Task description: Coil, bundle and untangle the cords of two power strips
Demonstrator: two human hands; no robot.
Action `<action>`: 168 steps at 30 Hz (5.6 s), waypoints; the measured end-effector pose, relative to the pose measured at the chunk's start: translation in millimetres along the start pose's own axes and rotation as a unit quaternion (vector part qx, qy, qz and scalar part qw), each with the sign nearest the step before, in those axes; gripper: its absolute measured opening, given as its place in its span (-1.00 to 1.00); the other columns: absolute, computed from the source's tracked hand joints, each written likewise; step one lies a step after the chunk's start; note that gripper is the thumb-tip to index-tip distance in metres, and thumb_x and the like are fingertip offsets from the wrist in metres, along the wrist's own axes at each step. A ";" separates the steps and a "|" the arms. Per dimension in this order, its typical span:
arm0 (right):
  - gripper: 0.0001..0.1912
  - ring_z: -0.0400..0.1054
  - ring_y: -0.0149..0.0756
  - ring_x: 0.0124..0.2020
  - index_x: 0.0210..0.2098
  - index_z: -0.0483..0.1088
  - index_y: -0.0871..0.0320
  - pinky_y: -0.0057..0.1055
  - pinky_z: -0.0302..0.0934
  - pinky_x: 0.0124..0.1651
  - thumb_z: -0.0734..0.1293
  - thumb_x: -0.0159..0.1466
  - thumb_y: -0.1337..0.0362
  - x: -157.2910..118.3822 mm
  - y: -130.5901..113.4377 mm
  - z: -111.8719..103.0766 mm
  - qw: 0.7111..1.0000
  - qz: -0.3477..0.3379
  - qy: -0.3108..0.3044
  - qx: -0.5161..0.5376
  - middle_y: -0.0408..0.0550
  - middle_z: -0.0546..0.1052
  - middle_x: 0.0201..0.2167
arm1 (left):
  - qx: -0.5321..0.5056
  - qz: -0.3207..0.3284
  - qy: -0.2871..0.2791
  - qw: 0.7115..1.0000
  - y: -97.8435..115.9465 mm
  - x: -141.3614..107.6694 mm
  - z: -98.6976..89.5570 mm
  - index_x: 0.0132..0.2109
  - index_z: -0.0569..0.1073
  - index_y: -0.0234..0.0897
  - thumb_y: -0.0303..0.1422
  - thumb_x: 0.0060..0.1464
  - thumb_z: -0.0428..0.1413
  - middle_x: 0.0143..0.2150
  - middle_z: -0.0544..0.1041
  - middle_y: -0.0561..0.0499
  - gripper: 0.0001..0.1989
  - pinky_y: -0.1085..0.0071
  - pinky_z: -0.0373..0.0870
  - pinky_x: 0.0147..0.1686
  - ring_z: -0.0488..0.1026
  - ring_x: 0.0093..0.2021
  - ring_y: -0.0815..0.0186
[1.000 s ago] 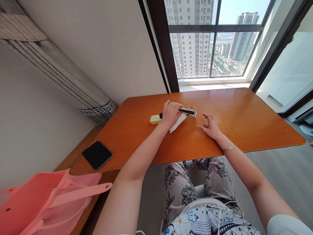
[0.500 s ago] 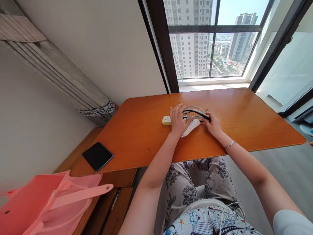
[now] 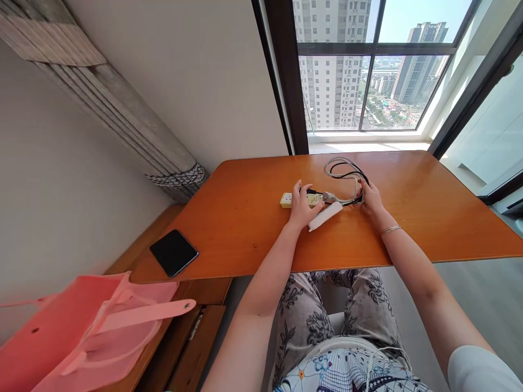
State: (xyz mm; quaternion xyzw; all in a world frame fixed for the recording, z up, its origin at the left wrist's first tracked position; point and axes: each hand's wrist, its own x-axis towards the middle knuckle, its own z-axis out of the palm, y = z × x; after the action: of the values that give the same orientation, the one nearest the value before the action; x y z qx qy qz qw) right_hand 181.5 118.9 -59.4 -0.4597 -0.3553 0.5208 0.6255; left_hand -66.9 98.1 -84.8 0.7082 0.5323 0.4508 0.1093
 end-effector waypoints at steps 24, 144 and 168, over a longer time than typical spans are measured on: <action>-0.70 0.45 -0.41 -0.51 -0.29 0.27 0.04 -0.49 0.35 -0.52 0.47 0.11 0.17 -0.5 8.9 -11.8 0.995 -0.036 0.038 0.081 -0.24 0.58 -0.42 | 0.002 0.148 -0.254 0.956 49.3 -12.5 -12.3 0.16 0.44 -0.26 -0.49 -0.03 0.17 0.21 0.51 -0.18 -0.46 0.07 0.35 0.28 0.46 0.22 0.03; -0.53 0.31 -0.37 -0.40 -0.06 0.46 0.09 -0.39 0.24 -0.29 0.29 0.24 -0.13 -17.8 19.5 -5.0 0.971 -0.187 -0.026 -0.147 -0.17 0.42 -0.42 | 0.157 0.109 -0.089 0.977 5.6 0.3 -10.5 -0.06 0.55 -0.21 -0.34 0.08 0.21 0.05 0.54 -0.18 -0.75 0.02 0.34 0.21 0.44 0.12 -0.02; -0.33 0.42 -0.22 -0.26 -0.17 0.55 0.15 -0.27 0.37 -0.18 0.19 0.32 -0.32 -49.9 15.4 15.6 0.909 -0.265 -0.187 -0.262 0.03 0.54 -0.25 | -0.251 0.010 -0.101 0.963 53.5 -20.9 35.4 -0.08 0.42 -0.24 -0.14 0.21 0.16 -0.27 0.58 -0.02 -0.72 0.33 0.49 -0.25 0.53 -0.31 0.28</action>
State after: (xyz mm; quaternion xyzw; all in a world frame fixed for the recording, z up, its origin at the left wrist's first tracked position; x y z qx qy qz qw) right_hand 151.8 73.8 -67.2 -0.3900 -0.6980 0.3012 0.5196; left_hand -5.6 69.9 -81.9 0.7048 0.3814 0.4975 0.3321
